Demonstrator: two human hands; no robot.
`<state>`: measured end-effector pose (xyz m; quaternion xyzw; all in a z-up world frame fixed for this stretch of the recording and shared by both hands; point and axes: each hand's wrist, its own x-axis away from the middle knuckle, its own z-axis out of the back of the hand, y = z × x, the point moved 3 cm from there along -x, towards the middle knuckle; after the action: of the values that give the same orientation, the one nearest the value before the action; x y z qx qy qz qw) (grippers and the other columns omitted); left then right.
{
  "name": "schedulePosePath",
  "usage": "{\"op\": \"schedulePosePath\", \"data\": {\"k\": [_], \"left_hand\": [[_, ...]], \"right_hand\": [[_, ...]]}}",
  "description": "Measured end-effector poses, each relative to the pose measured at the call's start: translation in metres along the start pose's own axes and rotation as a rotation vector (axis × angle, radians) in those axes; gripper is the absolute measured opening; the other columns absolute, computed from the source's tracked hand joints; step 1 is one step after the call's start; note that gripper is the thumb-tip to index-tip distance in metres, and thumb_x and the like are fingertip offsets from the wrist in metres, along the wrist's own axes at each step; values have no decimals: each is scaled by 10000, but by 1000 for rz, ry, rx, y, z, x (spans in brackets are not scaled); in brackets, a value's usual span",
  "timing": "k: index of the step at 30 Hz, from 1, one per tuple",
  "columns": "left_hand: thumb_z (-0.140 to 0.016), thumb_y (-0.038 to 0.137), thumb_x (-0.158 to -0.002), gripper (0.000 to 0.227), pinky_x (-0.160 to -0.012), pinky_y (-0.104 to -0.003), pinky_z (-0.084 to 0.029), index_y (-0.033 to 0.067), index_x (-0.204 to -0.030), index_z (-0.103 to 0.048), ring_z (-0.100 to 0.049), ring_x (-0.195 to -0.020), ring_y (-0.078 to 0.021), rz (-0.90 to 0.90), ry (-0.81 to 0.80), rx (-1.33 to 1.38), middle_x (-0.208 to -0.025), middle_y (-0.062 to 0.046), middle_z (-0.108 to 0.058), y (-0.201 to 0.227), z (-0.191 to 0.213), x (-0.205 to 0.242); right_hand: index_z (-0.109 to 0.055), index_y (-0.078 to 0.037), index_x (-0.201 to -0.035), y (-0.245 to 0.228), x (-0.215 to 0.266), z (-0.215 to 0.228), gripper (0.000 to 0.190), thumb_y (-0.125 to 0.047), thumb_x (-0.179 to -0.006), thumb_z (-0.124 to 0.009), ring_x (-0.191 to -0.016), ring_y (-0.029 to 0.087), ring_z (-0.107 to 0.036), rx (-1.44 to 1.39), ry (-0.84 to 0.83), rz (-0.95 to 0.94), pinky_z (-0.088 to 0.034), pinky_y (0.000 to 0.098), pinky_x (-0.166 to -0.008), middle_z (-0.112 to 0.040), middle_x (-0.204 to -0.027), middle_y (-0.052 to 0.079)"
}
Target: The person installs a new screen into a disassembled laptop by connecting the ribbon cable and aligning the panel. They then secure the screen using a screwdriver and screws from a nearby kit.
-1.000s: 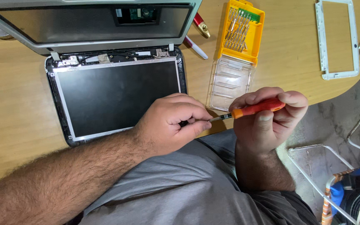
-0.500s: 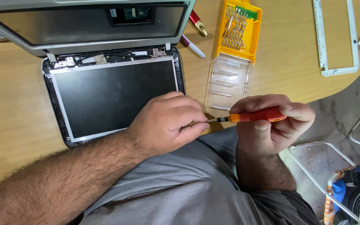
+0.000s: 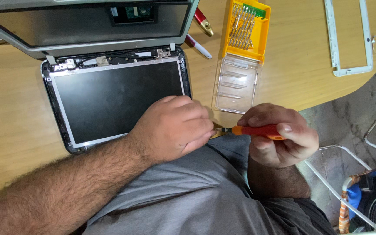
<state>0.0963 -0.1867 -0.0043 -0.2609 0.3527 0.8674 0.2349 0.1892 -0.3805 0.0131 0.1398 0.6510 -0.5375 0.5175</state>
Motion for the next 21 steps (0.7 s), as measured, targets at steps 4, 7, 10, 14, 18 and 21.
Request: {"op": "schedulePosePath", "data": {"k": [4,7,10,14,18,21], "left_hand": [[-662,214,-1019,90,-682,-377,-460,138,-971,-654,-554,-815,-247,-23,-43,-65,-980,-10,-623,2,-2,0],[-658,219,-1026,97,-687,-376,-469,141,-970,-663,-551,-802,-244,-28,-33,-96,-970,-8,-627,4,0,-2],[-644,211,-1036,100,-675,-374,-466,136,-979,-675,-559,-795,-247,-35,-12,-101,-980,-14,-645,4,1,-2],[-684,203,-1020,102,-675,-377,-471,104,-1006,-706,-570,-798,-260,-26,22,-37,-1009,-38,-667,4,1,0],[-708,186,-1009,86,-672,-374,-473,102,-998,-689,-572,-790,-260,-23,48,-16,-1002,-33,-664,5,2,-1],[-709,169,-998,86,-676,-382,-469,97,-982,-664,-577,-775,-275,-4,55,46,-964,-51,-668,4,2,-2]], "right_hand": [[-495,-121,-1287,-3,-1,1,317,-205,-1008,-621,-590,316,-647,53,-53,56,-621,416,-519,-590,-844,237],[-494,-114,-1316,-5,-1,0,364,-198,-991,-636,-617,311,-634,56,-79,67,-628,424,-541,-588,-871,246],[-478,-126,-1391,-8,-2,3,436,-136,-978,-618,-636,316,-622,42,-141,62,-641,433,-577,-587,-924,238],[-486,-159,-1301,-15,-1,-7,327,-142,-1003,-618,-611,303,-608,101,-15,-25,-634,427,-555,-589,-880,224],[-464,-148,-1299,-15,4,-10,326,-168,-1009,-611,-590,309,-591,100,37,-17,-614,437,-523,-580,-879,236],[-455,-154,-1276,-16,6,-11,326,-184,-1002,-628,-638,328,-598,107,93,-54,-602,446,-546,-567,-901,240]]}}
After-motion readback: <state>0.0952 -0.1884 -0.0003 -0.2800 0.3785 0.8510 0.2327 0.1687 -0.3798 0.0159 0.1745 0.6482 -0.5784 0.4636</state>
